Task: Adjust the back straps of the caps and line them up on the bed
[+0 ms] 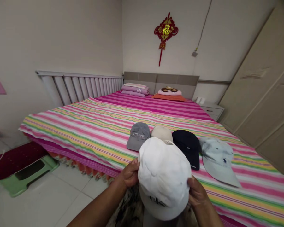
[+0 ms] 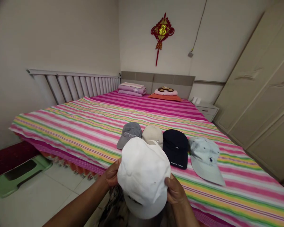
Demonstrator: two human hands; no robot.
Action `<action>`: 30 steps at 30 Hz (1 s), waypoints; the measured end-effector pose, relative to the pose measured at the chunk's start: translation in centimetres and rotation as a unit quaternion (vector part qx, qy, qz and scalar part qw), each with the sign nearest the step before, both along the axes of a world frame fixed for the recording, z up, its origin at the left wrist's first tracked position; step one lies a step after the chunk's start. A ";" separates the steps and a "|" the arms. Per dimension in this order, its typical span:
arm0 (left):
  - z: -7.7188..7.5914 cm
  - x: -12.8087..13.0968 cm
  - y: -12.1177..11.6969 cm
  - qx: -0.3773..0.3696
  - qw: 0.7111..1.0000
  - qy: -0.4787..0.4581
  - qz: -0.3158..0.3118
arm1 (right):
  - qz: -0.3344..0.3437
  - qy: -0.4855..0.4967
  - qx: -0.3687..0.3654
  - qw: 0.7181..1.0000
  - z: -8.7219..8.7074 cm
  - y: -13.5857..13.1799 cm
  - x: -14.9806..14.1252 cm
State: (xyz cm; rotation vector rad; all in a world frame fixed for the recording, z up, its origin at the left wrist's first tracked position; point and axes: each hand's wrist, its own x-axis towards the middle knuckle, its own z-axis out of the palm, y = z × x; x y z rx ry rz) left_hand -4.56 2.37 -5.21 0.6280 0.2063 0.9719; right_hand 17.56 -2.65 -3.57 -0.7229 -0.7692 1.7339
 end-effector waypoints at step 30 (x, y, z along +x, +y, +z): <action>5.5 -0.3 0.1 0.001 0.992 0.064 -0.108 | 0.031 -0.041 0.016 0.999 1.8 -2.9 2.3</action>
